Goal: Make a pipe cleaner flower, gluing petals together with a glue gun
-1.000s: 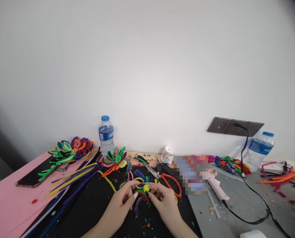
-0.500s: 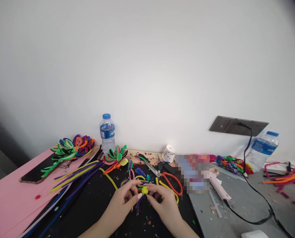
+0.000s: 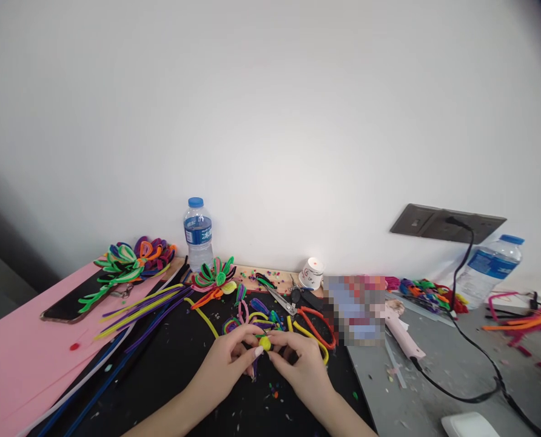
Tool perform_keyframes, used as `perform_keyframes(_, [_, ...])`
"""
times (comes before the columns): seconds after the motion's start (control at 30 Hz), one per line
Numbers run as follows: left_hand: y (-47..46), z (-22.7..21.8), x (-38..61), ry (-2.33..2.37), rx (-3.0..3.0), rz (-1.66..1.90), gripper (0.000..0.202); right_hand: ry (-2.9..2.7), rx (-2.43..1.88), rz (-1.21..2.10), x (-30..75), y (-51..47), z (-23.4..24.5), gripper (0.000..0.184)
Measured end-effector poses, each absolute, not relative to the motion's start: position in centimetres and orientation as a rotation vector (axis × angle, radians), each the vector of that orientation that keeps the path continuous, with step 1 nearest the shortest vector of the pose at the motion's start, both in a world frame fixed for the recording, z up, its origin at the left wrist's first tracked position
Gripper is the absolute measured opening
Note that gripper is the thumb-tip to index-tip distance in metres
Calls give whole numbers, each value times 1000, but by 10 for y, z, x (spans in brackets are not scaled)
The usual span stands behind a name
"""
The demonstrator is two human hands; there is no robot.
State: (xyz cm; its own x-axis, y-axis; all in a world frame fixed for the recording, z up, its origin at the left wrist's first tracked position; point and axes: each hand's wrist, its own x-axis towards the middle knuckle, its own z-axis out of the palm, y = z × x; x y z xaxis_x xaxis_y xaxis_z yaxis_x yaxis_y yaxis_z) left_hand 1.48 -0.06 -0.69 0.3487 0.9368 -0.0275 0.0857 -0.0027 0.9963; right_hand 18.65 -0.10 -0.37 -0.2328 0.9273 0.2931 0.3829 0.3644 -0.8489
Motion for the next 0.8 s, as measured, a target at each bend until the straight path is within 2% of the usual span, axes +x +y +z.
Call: perform_keyframes(0.8, [0,-4,16,980,1345,894,22,-1836,-1132,796,185,-3,-3,19])
